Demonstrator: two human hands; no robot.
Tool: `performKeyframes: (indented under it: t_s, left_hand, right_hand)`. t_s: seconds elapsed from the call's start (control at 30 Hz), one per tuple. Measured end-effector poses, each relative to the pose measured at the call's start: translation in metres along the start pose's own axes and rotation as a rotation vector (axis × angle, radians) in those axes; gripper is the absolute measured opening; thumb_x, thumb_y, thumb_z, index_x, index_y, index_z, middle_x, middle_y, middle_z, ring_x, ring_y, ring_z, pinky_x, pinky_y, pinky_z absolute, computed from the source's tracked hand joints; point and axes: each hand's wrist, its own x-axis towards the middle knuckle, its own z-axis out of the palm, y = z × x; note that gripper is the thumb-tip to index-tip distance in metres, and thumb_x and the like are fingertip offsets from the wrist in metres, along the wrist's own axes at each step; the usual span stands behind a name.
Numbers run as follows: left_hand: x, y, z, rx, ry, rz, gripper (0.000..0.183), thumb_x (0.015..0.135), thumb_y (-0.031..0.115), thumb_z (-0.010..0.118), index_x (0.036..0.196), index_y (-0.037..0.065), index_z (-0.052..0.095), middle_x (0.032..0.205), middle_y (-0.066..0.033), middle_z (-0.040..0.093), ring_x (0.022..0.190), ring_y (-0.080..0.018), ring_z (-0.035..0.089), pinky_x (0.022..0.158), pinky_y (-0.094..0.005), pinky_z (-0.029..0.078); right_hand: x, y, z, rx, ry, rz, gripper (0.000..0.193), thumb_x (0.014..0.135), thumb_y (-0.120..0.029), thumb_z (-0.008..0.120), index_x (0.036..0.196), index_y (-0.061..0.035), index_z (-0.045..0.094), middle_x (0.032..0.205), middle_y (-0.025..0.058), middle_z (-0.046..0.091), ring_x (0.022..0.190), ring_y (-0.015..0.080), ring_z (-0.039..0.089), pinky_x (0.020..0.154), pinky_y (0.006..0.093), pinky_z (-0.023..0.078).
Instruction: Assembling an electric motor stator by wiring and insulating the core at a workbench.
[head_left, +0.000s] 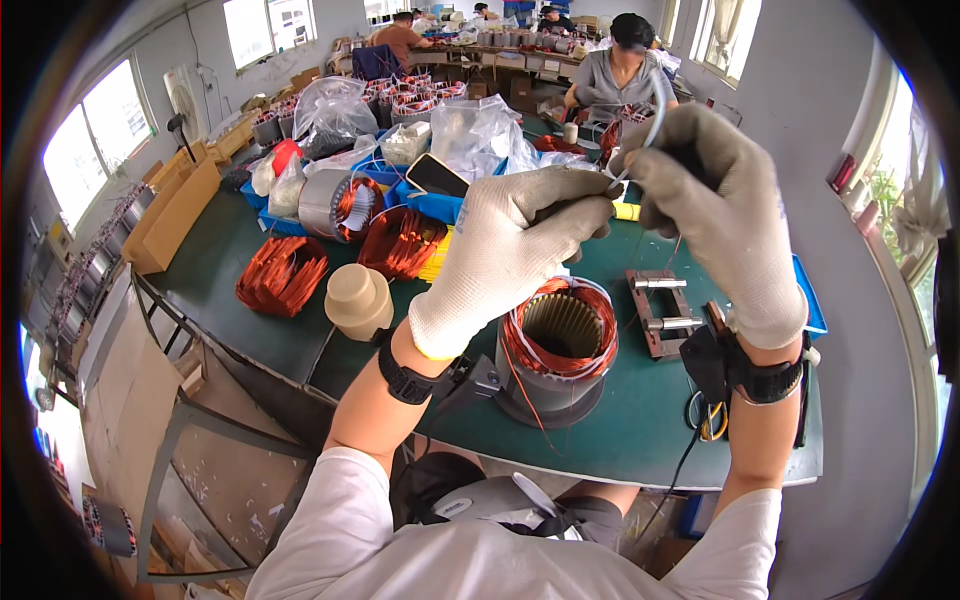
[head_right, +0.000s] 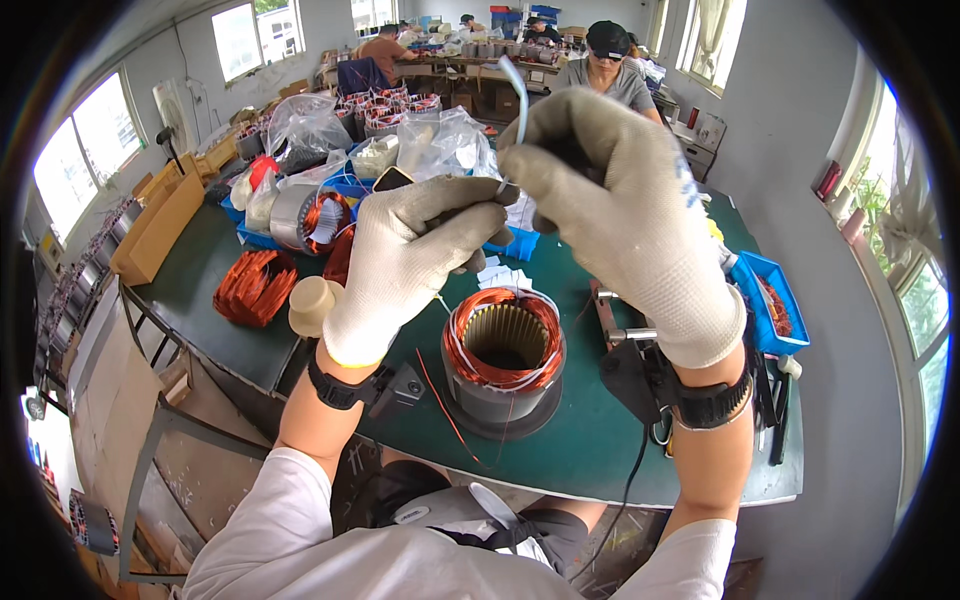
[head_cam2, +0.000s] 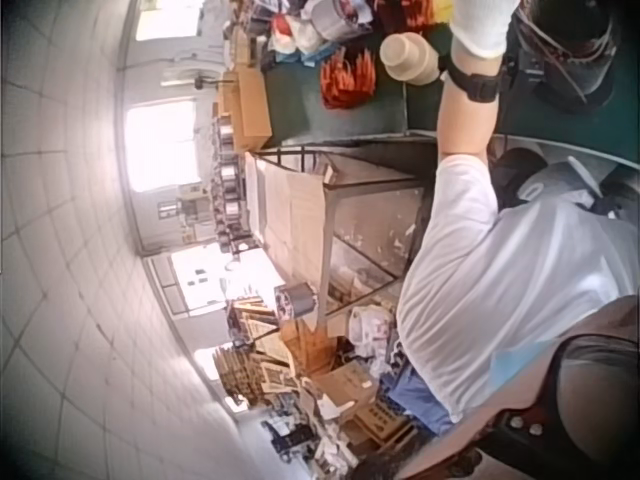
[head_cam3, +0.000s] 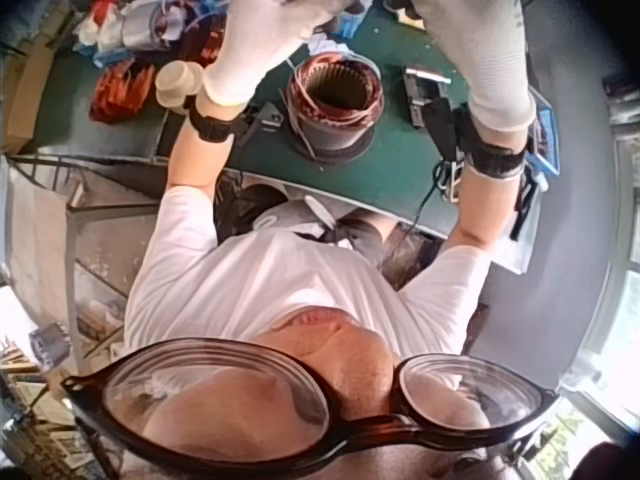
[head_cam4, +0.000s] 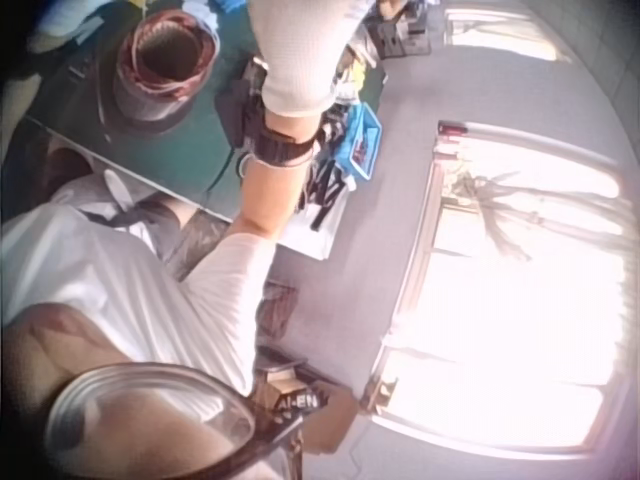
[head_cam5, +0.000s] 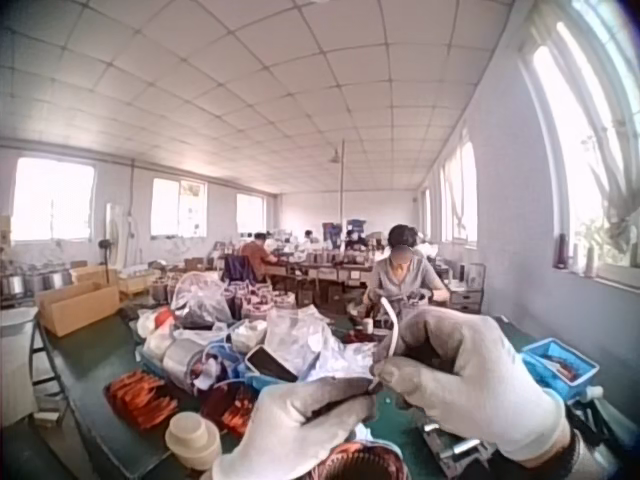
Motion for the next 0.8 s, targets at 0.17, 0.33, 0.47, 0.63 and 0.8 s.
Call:
performKeyframes:
  t_s: [0.17,0.33,0.47,0.63,0.8]
  left_hand:
    - [-0.014,-0.046,-0.018,0.01,-0.221,-0.134,0.022,0.094,0.017,0.065,0.106,-0.001,0.071,0.079,-0.001,0.069,0.067,-0.0042,0.058,0.059,-0.0197,0.044]
    - [-0.028,-0.072,-0.027,-0.003,-0.203,-0.141,0.029,0.097,0.024,0.062,0.106,-0.002,0.07,0.087,-0.004,0.071,0.073,-0.0057,0.06,0.067,-0.0223,0.049]
    - [-0.027,-0.071,-0.025,0.026,-0.237,-0.07,0.023,0.098,0.016,0.058,0.109,-0.002,0.068,0.086,-0.0031,0.07,0.072,-0.0067,0.06,0.068,-0.0217,0.049]
    - [-0.014,-0.056,-0.034,-0.263,-0.269,-0.101,0.037,0.097,0.031,0.061,0.113,-0.002,0.068,0.087,-0.0061,0.07,0.066,-0.0062,0.058,0.061,-0.0202,0.047]
    - [-0.003,-0.049,-0.033,-0.359,-0.445,-0.173,0.042,0.093,0.035,0.066,0.111,-0.002,0.068,0.084,-0.0068,0.07,0.066,-0.0069,0.059,0.061,-0.0205,0.047]
  right_hand:
    - [0.0,0.003,0.006,0.036,0.043,0.087,0.017,0.09,-0.014,0.065,0.093,0.0023,0.064,0.073,0.0017,0.061,0.064,0.0061,0.054,0.057,0.0224,0.044]
    - [0.001,0.012,0.019,0.093,-0.087,0.146,0.015,0.092,-0.013,0.061,0.096,0.0021,0.062,0.077,0.0027,0.063,0.064,0.0077,0.057,0.057,0.0226,0.046]
    - [0.005,0.015,0.016,0.058,-0.123,0.134,0.014,0.091,-0.011,0.06,0.096,0.0024,0.062,0.078,0.0036,0.063,0.063,0.0078,0.057,0.057,0.0233,0.047]
    - [0.01,0.002,0.009,-0.072,-0.136,0.119,0.017,0.091,-0.014,0.061,0.096,0.0025,0.063,0.077,0.0039,0.063,0.062,0.0072,0.055,0.057,0.0235,0.047]
    - [0.005,0.001,0.009,0.035,-0.171,0.207,0.017,0.091,-0.016,0.062,0.095,0.001,0.064,0.074,0.0013,0.06,0.062,0.0065,0.054,0.057,0.0233,0.047]
